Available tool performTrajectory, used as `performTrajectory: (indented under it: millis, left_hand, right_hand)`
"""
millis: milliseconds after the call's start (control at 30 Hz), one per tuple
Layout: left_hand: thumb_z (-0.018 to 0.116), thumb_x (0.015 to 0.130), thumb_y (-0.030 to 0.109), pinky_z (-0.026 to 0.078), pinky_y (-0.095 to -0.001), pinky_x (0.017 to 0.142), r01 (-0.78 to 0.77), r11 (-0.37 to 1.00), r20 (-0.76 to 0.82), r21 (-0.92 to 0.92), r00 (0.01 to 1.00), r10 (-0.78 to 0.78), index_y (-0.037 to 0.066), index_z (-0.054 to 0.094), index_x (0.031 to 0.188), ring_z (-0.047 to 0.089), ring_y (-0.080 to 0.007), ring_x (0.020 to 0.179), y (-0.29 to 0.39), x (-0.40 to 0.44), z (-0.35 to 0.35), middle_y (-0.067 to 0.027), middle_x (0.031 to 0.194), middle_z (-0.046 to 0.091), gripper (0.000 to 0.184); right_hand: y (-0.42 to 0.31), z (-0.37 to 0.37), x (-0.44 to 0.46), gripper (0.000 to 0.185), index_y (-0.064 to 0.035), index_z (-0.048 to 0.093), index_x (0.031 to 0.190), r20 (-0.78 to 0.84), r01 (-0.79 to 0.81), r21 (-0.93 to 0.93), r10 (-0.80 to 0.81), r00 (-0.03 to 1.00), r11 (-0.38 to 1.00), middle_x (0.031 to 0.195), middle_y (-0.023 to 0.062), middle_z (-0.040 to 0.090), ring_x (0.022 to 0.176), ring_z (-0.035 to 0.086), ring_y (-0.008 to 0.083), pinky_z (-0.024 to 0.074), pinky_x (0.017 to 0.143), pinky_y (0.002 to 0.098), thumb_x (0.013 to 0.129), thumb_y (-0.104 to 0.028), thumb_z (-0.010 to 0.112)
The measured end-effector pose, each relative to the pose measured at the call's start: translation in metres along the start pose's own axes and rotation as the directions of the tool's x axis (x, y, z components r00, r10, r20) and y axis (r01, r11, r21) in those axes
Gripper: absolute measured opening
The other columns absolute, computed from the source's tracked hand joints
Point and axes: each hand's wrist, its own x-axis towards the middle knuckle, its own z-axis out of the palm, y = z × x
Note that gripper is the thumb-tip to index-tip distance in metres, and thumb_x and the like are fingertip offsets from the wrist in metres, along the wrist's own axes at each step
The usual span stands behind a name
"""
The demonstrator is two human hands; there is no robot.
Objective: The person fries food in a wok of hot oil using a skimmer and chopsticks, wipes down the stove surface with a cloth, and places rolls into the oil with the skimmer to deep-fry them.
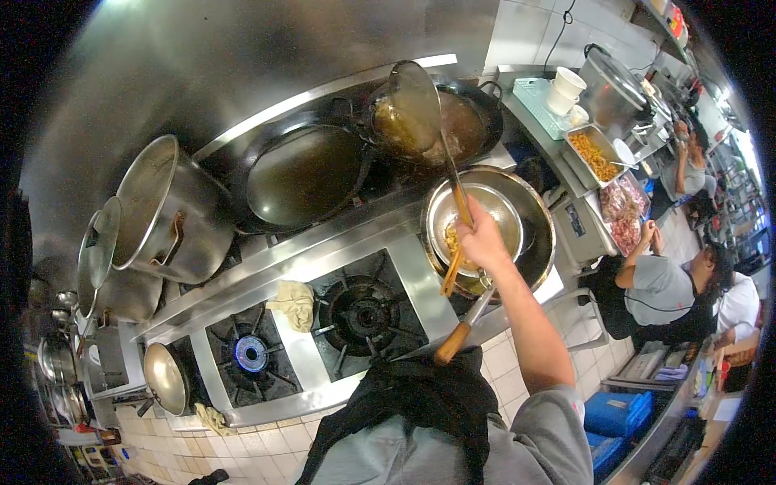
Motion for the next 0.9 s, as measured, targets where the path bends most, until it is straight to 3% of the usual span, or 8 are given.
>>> performTrajectory:
  millis: [67,100,167,333,433,533,733,900]
  left_hand:
    - [0.061,0.091,0.05,0.041,-0.0475,0.104,0.001,1.0,0.003,-0.003,1.0,-0.001,0.008,0.057,0.137,0.058,-0.0249,0.122,0.0,0.002,0.001,-0.0213,0.127,0.063,0.062]
    - [0.061,0.091,0.05,0.041,-0.0477,0.105,0.001,1.0,0.003,-0.008,1.0,-0.001,0.008,0.057,0.137,0.058,-0.0249,0.123,0.0,0.002,0.002,-0.0214,0.127,0.063,0.062]
    - [0.061,0.091,0.051,0.041,-0.0481,0.105,0.001,1.0,0.002,-0.013,1.0,-0.001,0.008,0.057,0.137,0.058,-0.0248,0.123,0.001,0.003,0.004,-0.0216,0.128,0.063,0.063]
    - [0.061,0.091,0.052,0.04,-0.049,0.106,0.011,1.0,0.003,-0.022,1.0,-0.011,0.009,0.056,0.138,0.057,-0.0246,0.124,0.0,0.003,0.01,-0.022,0.128,0.063,0.064]
    - [0.06,0.09,0.053,0.04,-0.0496,0.107,0.013,1.0,0.004,-0.023,1.0,-0.013,0.009,0.056,0.138,0.057,-0.0245,0.125,0.0,0.006,0.01,-0.0223,0.129,0.062,0.065]
    - [0.06,0.09,0.054,0.04,-0.0502,0.107,0.015,1.0,0.006,-0.026,1.0,-0.015,0.009,0.056,0.139,0.056,-0.0244,0.126,0.0,0.009,0.01,-0.0225,0.129,0.062,0.066]
    - [0.06,0.09,0.056,0.039,-0.0512,0.109,0.007,0.999,0.019,-0.031,1.0,-0.006,0.01,0.055,0.14,0.056,-0.0242,0.127,0.003,0.017,0.012,-0.023,0.13,0.062,0.068]
    - [0.046,0.101,0.043,0.044,-0.0358,0.097,0.01,0.996,-0.05,-0.089,0.999,-0.014,-0.002,0.06,0.131,0.06,-0.0252,0.111,0.014,0.012,0.019,-0.0132,0.119,0.068,0.056]
  right_hand:
    - [-0.012,-0.007,-0.002,0.056,0.0059,0.038,0.145,-0.003,-0.098,0.055,0.098,0.995,0.994,0.138,0.0204,0.054,0.129,0.05,0.0239,0.0364,0.108,0.031,0.092,0.0,0.051]
    - [-0.004,-0.01,-0.001,0.056,0.0059,0.038,0.145,0.0,-0.097,0.053,0.097,0.995,0.994,0.138,0.0204,0.054,0.129,0.05,0.0239,0.0364,0.108,0.031,0.092,0.0,0.051]
    - [0.007,-0.017,0.002,0.054,-0.0079,0.037,0.148,-0.013,-0.051,0.056,0.052,0.999,0.997,0.072,-0.0012,0.053,0.045,0.042,0.006,0.0322,0.04,0.0245,0.095,-0.004,0.051]
    - [-0.01,-0.036,-0.005,0.053,-0.0064,0.038,0.147,-0.053,-0.035,0.031,0.037,0.998,0.999,0.074,-0.002,0.051,0.047,0.043,0.0056,0.0336,0.041,0.0236,0.095,-0.004,0.052]
    - [-0.017,-0.046,-0.005,0.053,-0.0062,0.042,0.145,-0.154,-0.093,0.157,0.118,0.981,0.983,0.074,-0.0011,0.051,0.049,0.044,0.0063,0.0353,0.041,0.0237,0.093,-0.003,0.053]
    - [-0.028,-0.057,-0.006,0.05,-0.0013,0.042,0.143,-0.153,-0.159,0.145,0.181,0.971,0.977,0.074,0.0024,0.057,0.048,0.05,0.0088,0.0408,0.044,0.0253,0.094,-0.005,0.05]
    - [-0.014,-0.064,0.009,0.049,-0.0016,0.042,0.14,-0.123,-0.227,0.219,0.258,0.958,0.949,0.065,0.0011,0.05,0.043,0.045,0.0101,0.0384,0.04,0.0267,0.093,-0.004,0.051]
    - [-0.005,-0.061,0.021,0.043,-0.0011,0.047,0.133,-0.114,-0.242,0.275,0.281,0.953,0.93,0.067,0.0013,0.05,0.046,0.046,0.0094,0.0386,0.04,0.0261,0.091,-0.003,0.053]
